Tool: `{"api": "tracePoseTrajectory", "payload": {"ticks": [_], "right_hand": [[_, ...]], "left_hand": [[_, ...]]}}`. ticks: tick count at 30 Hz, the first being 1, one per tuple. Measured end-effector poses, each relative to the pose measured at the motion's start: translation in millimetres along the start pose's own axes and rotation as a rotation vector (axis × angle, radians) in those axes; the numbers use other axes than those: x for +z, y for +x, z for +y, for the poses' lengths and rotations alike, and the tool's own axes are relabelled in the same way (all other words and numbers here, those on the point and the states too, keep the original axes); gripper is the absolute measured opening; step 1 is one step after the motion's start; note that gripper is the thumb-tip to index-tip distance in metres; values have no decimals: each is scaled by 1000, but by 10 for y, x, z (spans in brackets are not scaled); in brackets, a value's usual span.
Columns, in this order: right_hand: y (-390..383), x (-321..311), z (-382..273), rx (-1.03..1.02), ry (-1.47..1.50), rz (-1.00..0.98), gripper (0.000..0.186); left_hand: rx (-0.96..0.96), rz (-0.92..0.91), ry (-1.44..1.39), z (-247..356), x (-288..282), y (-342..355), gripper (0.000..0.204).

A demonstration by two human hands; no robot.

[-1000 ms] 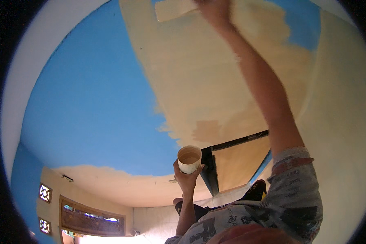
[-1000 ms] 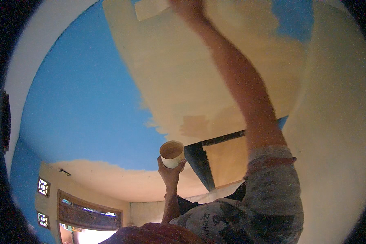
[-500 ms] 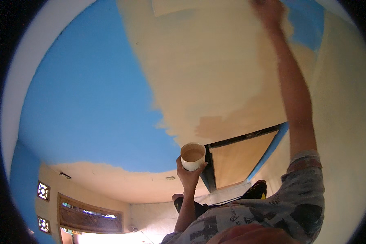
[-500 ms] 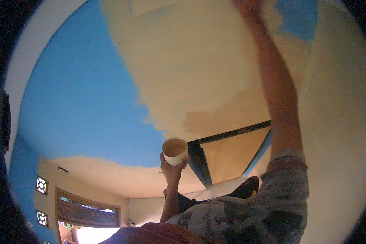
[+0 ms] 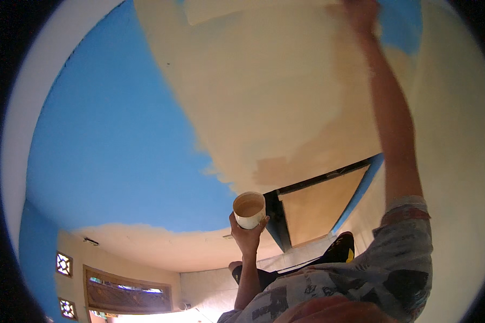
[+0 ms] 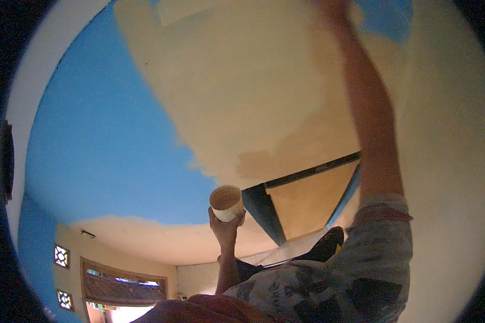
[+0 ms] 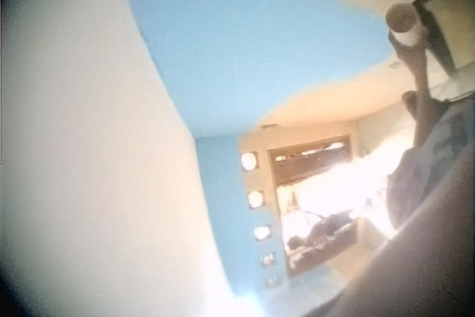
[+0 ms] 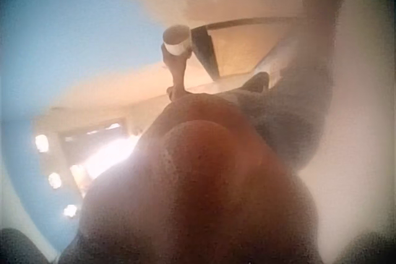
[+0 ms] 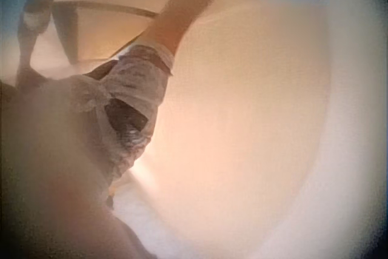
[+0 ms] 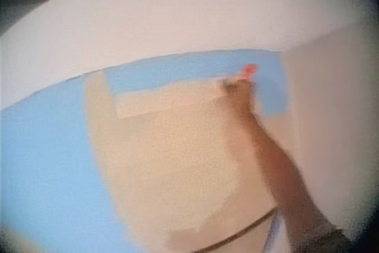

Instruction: The person paints a ceiling with beige paint using a brush and a small container. They repeatedly dip the brush into the container and apply paint to the ceiling surface, gradually covering the blue area.

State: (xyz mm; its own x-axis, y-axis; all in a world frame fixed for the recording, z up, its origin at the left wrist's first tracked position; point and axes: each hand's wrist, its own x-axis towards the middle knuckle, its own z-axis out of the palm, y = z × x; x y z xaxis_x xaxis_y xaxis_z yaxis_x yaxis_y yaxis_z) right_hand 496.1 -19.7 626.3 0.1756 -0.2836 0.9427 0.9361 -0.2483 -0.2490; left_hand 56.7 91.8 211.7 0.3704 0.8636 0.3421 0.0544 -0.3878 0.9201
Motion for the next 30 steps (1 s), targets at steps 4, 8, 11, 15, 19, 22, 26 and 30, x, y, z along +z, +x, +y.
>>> {"api": "tracePoseTrajectory", "payload": {"ticks": [4, 8, 11, 15, 19, 22, 26, 30], "right_hand": [[432, -1194, 1469, -34, -776, -27, 51], [419, -1055, 1472, -292, -790, -46, 51], [390, -438, 403, -285, -447, -105, 43], [46, 421, -1590, -153, 129, -191, 34], [-501, 822, -2694, -75, 548, -333, 37], [-670, 1233, -2740, -160, 473, -77, 35], [-806, 1433, -2413, -101, 442, -69, 31], [-653, 865, -1740, 88, 360, -193, 36]], "left_hand": [[15, -36, -26, 153, 33, 28, 80], [-73, -57, -86, 182, 33, 7, 79], [2, -83, -88, 280, 30, 53, 78], [52, -84, -87, 314, 61, 76, 79], [62, -21, -6, 286, -55, 43, 79], [84, -42, 1, 327, -8, 67, 79], [78, -30, 39, 223, 0, 58, 79], [46, -30, 38, 179, -44, 24, 79]]}}
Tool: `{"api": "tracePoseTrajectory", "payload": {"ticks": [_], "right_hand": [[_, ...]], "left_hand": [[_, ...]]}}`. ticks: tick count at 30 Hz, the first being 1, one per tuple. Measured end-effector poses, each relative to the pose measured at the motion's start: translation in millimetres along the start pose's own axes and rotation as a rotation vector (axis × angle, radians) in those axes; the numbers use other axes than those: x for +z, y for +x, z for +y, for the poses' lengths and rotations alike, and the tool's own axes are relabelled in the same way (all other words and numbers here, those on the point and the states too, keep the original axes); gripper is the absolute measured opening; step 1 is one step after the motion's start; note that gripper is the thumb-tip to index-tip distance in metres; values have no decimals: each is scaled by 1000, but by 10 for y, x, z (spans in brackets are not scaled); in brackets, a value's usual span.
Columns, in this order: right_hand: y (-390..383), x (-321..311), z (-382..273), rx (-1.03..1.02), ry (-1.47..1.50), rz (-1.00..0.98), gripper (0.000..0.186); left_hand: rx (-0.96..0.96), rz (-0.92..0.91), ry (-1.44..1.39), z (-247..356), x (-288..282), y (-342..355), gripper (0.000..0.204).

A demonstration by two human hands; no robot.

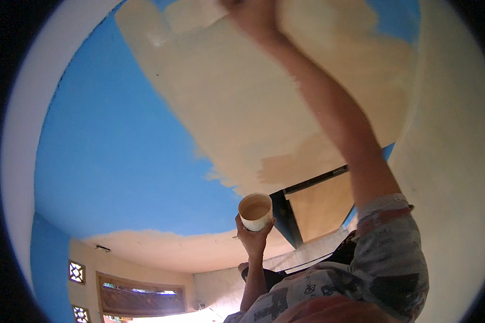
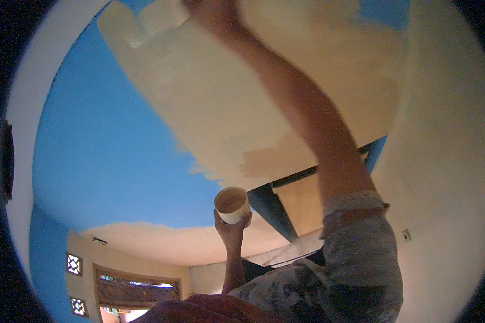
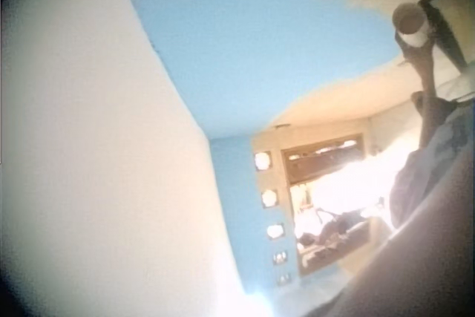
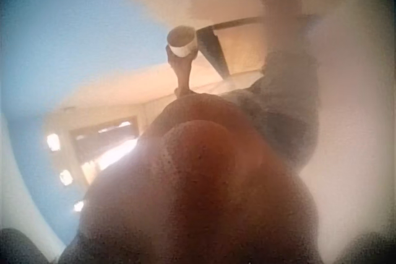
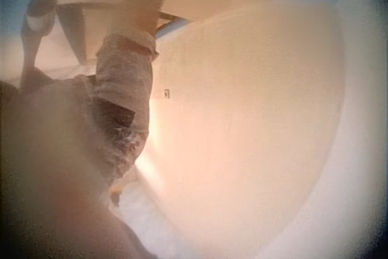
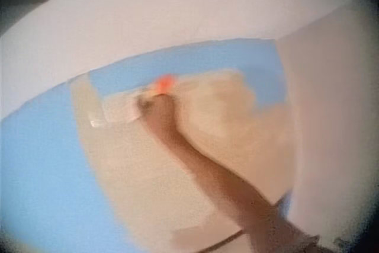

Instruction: The person paints a ceiling with beige paint using a brush and a small container. They repeatedly dip the brush into the container and apply paint to the ceiling surface, gradually covering the blue area.

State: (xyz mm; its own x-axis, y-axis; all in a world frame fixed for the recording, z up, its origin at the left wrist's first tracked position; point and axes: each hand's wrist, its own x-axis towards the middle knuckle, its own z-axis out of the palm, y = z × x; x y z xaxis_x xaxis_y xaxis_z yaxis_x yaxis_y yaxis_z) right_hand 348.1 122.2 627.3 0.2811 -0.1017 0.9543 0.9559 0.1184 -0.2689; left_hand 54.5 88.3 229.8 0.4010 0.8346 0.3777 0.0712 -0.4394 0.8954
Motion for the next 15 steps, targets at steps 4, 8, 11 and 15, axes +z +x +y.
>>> {"api": "tracePoseTrajectory", "payload": {"ticks": [4, 8, 11, 15], "right_hand": [[278, -1032, 783, -237, -191, 367, 42], [667, -2545, 1785, -291, -974, 281, 51], [641, -2650, 1751, -285, -929, 291, 54], [758, -2155, 1524, -244, -1038, 180, 56]], "left_hand": [[-60, -31, 0, 117, -54, 0, 82], [-28, -91, -91, 123, 46, 53, 85], [-86, -90, -130, 97, 42, 18, 85], [-52, -74, -79, 48, 97, -17, 85]]}}
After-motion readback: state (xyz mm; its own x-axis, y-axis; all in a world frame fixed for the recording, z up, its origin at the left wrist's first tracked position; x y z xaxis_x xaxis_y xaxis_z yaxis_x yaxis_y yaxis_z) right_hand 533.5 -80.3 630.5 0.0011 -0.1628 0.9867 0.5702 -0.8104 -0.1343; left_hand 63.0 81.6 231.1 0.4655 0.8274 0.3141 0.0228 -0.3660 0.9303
